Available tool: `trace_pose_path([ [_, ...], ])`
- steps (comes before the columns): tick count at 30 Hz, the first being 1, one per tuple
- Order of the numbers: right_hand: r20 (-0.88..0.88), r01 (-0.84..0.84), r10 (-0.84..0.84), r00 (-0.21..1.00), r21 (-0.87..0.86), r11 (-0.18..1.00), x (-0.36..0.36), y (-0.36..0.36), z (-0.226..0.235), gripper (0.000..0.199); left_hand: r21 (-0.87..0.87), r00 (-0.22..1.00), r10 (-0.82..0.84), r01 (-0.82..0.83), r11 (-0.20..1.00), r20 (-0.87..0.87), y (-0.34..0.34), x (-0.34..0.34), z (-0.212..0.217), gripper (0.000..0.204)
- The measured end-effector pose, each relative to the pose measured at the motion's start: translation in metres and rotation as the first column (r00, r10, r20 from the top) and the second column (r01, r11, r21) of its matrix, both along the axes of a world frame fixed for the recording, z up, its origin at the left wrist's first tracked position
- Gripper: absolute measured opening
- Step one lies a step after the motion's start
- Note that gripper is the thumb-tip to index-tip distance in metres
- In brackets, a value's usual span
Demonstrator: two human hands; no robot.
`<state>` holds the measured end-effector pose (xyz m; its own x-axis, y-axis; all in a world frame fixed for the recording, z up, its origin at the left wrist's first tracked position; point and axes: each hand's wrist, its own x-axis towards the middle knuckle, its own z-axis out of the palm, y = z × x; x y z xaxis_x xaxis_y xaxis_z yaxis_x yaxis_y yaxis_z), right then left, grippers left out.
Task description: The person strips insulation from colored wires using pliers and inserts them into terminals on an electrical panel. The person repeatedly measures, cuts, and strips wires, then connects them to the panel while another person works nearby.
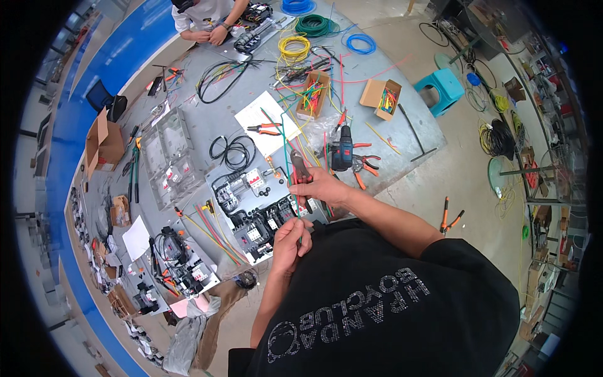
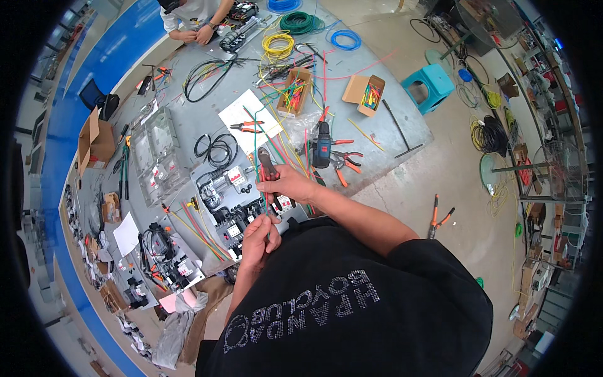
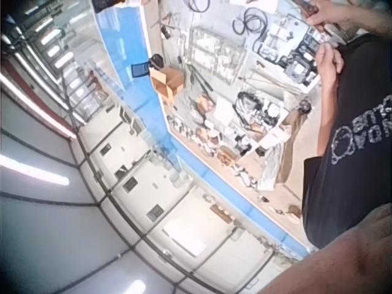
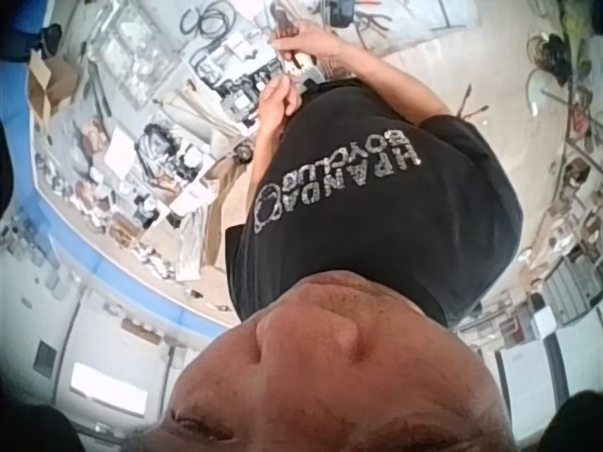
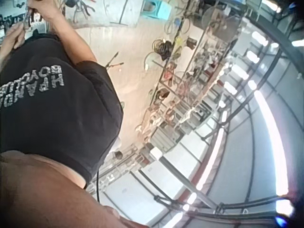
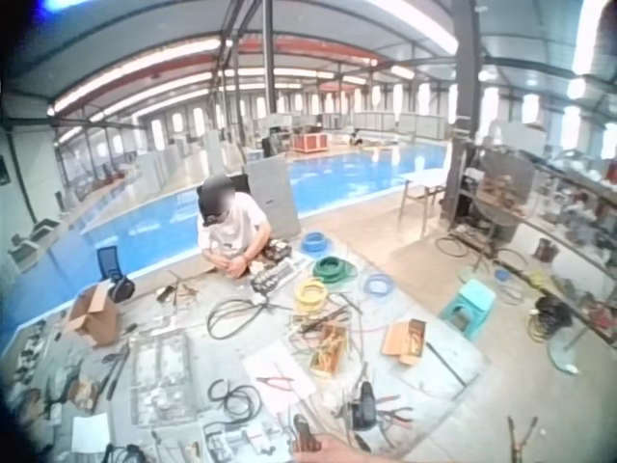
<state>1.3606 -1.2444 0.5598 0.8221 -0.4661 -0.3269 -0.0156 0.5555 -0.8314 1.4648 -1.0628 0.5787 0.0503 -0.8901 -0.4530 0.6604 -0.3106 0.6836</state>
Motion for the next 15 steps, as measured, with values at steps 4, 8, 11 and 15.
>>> trace_pose_path([
  [4,-0.017,0.033,-0.036,0.999,-0.125,0.992,0.005,0.005,-0.002,0.018,0.01,0.998,0.021,-0.021,1.0,-0.053,0.001,0.001,0.0,0.03],
  [8,-0.082,0.044,-0.071,0.994,-0.292,0.955,0.007,0.01,-0.001,0.017,0.029,0.996,0.032,-0.03,0.999,-0.086,0.001,0.0,0.003,0.031],
  [11,-0.097,0.051,-0.083,0.992,-0.302,0.952,0.01,0.013,0.001,0.016,0.076,1.0,0.021,-0.022,0.997,0.016,0.004,0.001,0.001,0.031],
  [15,-0.098,0.067,-0.099,0.99,-0.287,0.956,0.01,0.014,0.003,0.016,0.124,0.975,-0.042,0.015,0.992,0.217,0.003,0.006,-0.003,0.028],
])
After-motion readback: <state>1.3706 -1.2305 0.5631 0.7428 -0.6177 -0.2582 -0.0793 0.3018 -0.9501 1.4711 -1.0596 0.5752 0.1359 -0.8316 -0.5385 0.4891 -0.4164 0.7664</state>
